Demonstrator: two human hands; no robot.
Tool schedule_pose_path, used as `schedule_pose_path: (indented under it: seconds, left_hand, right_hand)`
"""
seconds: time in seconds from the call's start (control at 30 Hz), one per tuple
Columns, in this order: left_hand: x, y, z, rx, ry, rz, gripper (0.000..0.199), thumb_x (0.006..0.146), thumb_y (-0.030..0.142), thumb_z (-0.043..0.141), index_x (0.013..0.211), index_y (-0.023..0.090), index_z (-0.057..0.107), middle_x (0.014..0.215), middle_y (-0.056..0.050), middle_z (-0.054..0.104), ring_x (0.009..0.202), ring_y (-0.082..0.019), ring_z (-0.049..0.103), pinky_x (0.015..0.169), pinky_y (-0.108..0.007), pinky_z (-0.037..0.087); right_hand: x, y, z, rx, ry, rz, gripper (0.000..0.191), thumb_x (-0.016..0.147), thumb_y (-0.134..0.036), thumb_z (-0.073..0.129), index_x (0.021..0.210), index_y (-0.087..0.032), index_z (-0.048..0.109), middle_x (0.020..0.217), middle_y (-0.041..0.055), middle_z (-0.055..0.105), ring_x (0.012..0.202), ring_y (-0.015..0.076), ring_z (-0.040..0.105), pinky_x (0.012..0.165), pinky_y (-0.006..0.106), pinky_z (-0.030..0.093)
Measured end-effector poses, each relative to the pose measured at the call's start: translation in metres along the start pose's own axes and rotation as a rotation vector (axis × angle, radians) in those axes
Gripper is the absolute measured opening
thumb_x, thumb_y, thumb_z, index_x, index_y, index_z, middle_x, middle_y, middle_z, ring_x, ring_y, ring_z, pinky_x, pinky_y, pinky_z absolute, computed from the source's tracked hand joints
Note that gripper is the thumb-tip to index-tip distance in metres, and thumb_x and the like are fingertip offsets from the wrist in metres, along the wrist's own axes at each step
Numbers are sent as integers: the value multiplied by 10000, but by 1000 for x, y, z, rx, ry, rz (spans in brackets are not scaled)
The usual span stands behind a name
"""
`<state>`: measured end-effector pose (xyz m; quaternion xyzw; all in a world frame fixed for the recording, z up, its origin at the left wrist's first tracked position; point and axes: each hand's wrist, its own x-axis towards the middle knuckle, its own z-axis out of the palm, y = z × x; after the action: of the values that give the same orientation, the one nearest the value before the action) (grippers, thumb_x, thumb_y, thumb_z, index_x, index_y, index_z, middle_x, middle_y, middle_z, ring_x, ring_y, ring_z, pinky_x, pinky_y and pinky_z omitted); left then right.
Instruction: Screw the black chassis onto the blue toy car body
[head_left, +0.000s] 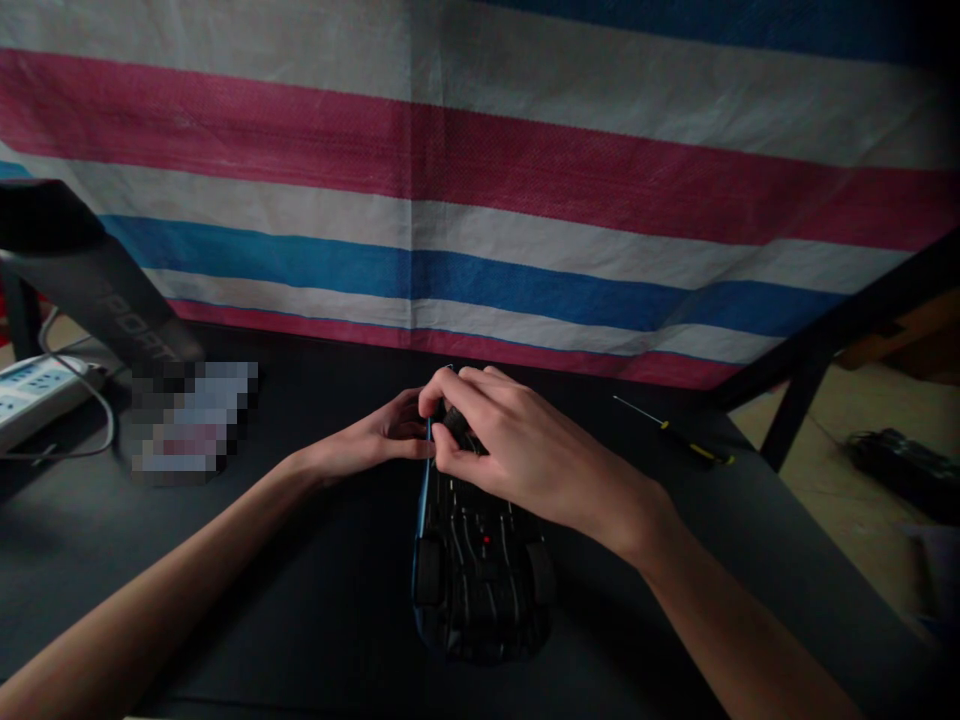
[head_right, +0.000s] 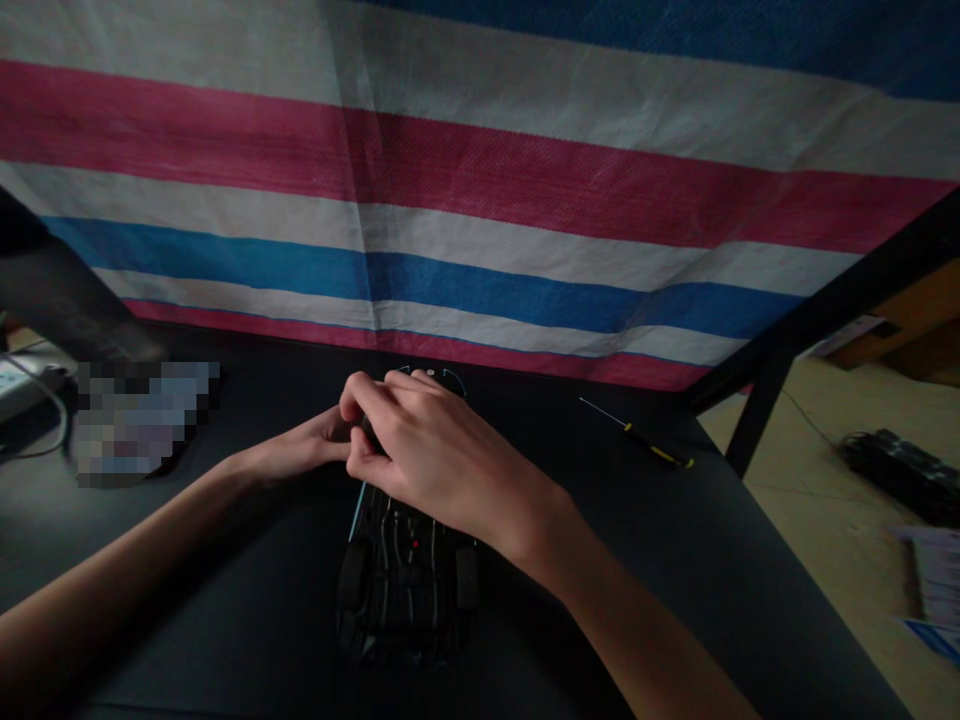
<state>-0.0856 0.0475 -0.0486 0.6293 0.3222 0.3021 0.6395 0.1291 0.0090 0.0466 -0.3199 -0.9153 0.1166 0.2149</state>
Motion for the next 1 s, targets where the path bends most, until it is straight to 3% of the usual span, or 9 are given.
schedule_pose_path:
  seconds: [0.07, 0.2, 0.33, 0.43, 0.5, 0.63, 0.8, 0.93, 1.0]
  left_hand:
    - [1, -1, -1, 10, -6, 6, 422, 830, 316, 781, 1171, 183, 570, 1094, -71, 686, 1188, -306, 611, 1009, -429, 474]
    - [1, 1, -1, 24, 5, 1, 444, 814, 325, 791, 1180, 203, 569, 1160, -62, 670, 1242, -317, 587, 1039, -432, 469]
    - [0, 3, -1, 36, 31, -2, 524, 786, 337, 812, 1231, 213, 564, 1171, -53, 666, 1260, -329, 572, 1055, -425, 473]
    - [-1, 2, -1, 21, 22, -2, 569, 798, 336, 810, 1283, 216, 538, 1138, -56, 673, 1267, -335, 572, 1055, -434, 474]
    - [-1, 1, -2, 8, 7, -8, 581, 814, 332, 800, 1309, 217, 519, 1125, -60, 679, 1266, -335, 581, 1045, -443, 479]
    - [0, -2, -4, 35, 19, 3, 504, 821, 302, 793, 1251, 203, 549, 1137, -58, 685, 1214, -315, 605, 1021, -422, 489]
    - [1, -3, -5, 40, -12, 13, 564, 840, 285, 773, 1335, 206, 512, 1298, -82, 647, 1275, -312, 575, 1048, -417, 472]
    - [0, -2, -5, 24, -32, -9, 557, 852, 313, 771, 1325, 196, 501, 1335, -110, 637, 1316, -336, 554, 1057, -427, 465]
    - [0, -3, -5, 27, -23, -11, 579, 847, 331, 775, 1336, 196, 495, 1359, -116, 629, 1332, -345, 541, 1064, -437, 460]
  right_hand:
    - [0, 0, 0, 14, 6, -14, 161, 983, -153, 551, 1135, -191, 588, 1087, 58, 684, 1027, 192, 619, 952, 344, 468]
    - [0, 0, 1, 12, -9, -11, 114, 1053, -235, 493, 1078, -201, 598, 991, 42, 691, 936, 185, 631, 891, 343, 478]
    - [1, -2, 3, -6, 12, -80, 123, 968, -135, 547, 1070, -192, 582, 1048, 56, 678, 1013, 204, 609, 958, 364, 456]
    - [1, -1, 4, -29, 22, -16, 73, 1015, -227, 534, 1017, -201, 602, 942, 28, 678, 901, 190, 619, 897, 352, 460]
    - [1, 1, 3, -16, 17, 12, 165, 1059, -295, 492, 1000, -200, 613, 900, 22, 677, 852, 177, 619, 854, 333, 462]
    - [1, 1, 2, -13, 30, -63, 98, 985, -158, 547, 1057, -188, 606, 1040, 42, 690, 1003, 189, 610, 954, 341, 434]
    - [0, -1, 1, 23, 13, -4, 97, 1043, -259, 520, 1054, -216, 607, 930, 5, 693, 876, 170, 627, 856, 325, 445]
    - [-1, 0, -1, 89, -6, -7, 127, 979, -146, 568, 1090, -206, 579, 1055, 29, 692, 975, 169, 627, 920, 314, 445]
    - [-1, 1, 0, 71, 11, 19, 91, 999, -187, 562, 1087, -204, 577, 1024, 34, 689, 953, 175, 627, 902, 319, 452]
